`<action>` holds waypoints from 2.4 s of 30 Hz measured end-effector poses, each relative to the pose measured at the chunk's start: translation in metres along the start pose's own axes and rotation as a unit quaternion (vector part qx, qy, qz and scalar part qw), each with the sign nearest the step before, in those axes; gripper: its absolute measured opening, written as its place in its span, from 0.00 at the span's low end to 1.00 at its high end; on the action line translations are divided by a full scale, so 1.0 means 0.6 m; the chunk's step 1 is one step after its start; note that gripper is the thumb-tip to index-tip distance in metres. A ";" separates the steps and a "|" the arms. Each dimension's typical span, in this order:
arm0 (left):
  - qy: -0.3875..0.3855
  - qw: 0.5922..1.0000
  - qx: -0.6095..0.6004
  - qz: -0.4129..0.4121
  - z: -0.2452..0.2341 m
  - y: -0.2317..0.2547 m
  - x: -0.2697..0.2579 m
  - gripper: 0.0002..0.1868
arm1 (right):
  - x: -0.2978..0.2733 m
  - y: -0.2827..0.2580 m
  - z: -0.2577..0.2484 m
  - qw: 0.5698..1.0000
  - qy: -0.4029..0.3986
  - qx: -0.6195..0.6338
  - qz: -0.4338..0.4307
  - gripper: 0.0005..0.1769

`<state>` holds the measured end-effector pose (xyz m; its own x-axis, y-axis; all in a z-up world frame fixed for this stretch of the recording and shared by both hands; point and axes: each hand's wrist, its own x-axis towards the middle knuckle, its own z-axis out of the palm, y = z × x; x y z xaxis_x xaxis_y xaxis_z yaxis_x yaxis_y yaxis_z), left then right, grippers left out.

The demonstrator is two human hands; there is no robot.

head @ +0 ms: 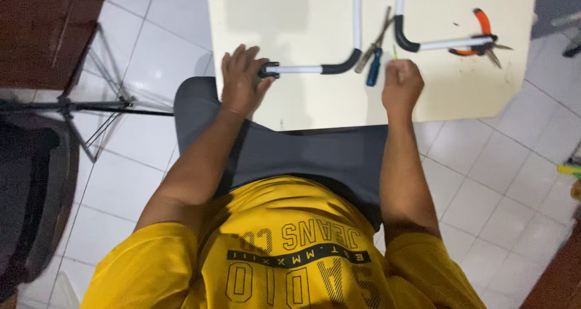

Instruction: The person assembles a metal frame on a table using a screwdriver and pliers. They tighten screws at the joints of the frame and adjust the components to secure the structure.

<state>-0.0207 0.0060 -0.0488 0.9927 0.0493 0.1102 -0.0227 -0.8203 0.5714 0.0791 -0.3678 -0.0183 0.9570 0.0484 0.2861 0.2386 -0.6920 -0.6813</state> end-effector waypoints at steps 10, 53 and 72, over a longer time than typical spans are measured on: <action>0.017 1.000 -0.010 0.016 -0.012 0.005 0.003 0.24 | -0.074 0.044 -0.007 0.991 0.038 -0.125 -0.005 0.11; -0.033 0.998 -0.046 -0.037 -0.026 0.017 0.012 0.29 | 0.111 -0.361 0.069 0.880 -0.383 -0.269 -0.076 0.14; 0.016 0.994 -0.108 -0.011 -0.034 0.013 0.005 0.30 | 0.089 -0.319 0.090 0.916 -0.345 -0.189 -0.076 0.14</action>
<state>-0.0206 0.0113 -0.0272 0.9891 0.0865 0.1191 -0.0291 -0.6782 0.7343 0.0934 -0.1939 0.0910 0.8246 0.5189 -0.2254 0.4289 -0.8332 -0.3491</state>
